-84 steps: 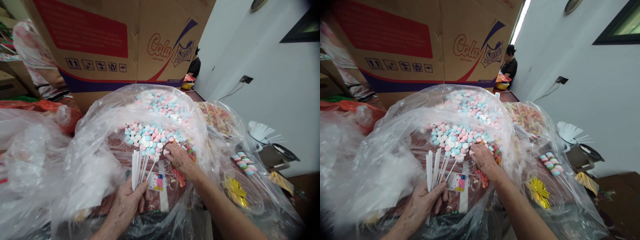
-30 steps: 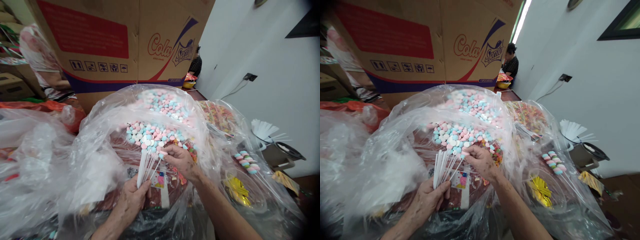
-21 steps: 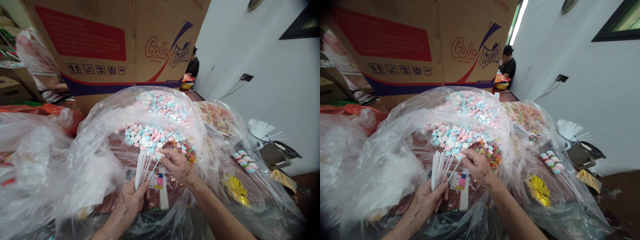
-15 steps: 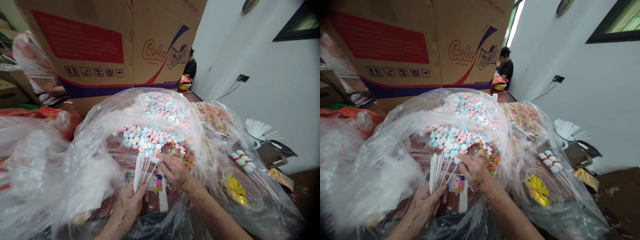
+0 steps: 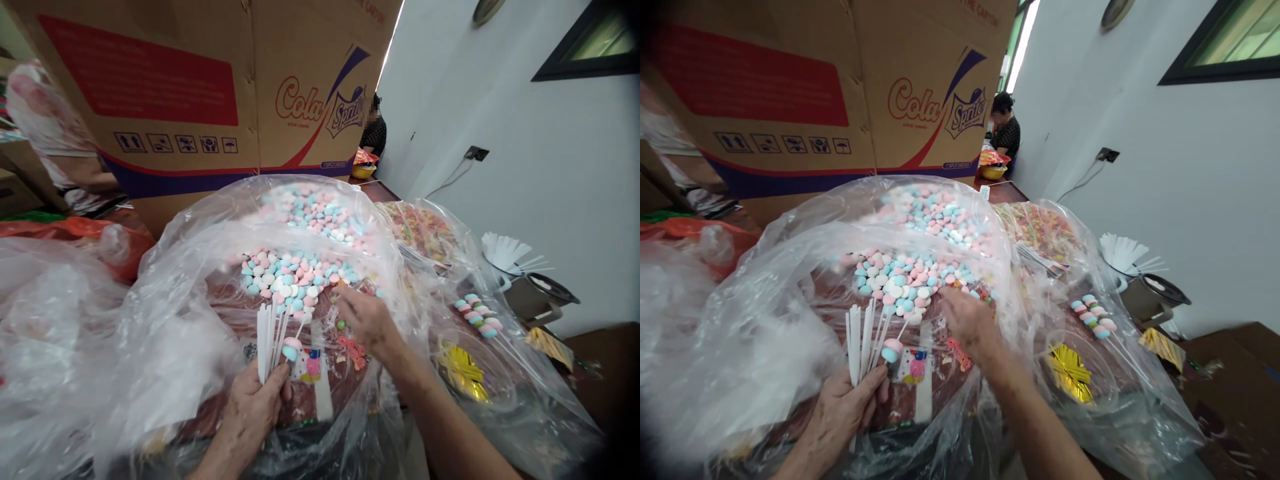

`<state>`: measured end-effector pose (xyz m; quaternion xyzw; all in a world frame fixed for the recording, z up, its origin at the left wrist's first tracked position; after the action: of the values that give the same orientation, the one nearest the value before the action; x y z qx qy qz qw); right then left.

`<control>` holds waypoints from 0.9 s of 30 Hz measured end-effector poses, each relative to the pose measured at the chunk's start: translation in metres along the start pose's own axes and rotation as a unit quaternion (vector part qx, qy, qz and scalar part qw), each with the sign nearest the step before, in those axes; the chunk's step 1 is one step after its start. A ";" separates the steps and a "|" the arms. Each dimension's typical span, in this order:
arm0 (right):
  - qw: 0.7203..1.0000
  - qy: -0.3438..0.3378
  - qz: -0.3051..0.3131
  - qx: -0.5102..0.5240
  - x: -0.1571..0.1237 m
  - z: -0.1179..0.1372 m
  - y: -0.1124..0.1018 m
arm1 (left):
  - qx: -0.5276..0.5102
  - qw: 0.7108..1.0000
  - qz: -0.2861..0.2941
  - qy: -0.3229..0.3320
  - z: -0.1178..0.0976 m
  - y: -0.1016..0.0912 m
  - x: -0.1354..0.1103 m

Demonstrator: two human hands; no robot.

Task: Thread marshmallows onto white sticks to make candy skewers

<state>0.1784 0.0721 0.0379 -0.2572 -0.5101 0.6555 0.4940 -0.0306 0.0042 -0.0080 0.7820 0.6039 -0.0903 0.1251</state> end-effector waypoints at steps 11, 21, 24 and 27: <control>0.950 0.101 0.212 -0.208 0.031 -0.046 0.006 | 0.017 1.000 0.025 0.000 -0.003 0.001 -0.001; 0.970 0.125 0.203 -0.037 0.048 -0.037 0.000 | 0.012 0.999 0.035 0.003 -0.001 0.001 -0.001; 0.970 0.086 0.223 -0.041 0.053 -0.039 0.003 | 0.010 0.999 0.033 0.001 -0.001 0.001 -0.001; 0.971 0.064 0.229 -0.039 0.053 -0.043 0.002 | 0.011 0.999 0.033 0.003 -0.002 0.001 -0.001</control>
<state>0.1935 0.1385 0.0306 -0.4278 -0.4303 0.7126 0.3522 -0.0298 0.0032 -0.0058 0.8028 0.5775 -0.0902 0.1179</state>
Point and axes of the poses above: each hand's wrist, its own x-axis towards the middle knuckle, its own y-axis out of the palm, z = x × y, the point moved 1 cm from there along x, towards the middle knuckle, and after that the axes turned 15 degrees about z, right-handed, at the moved point
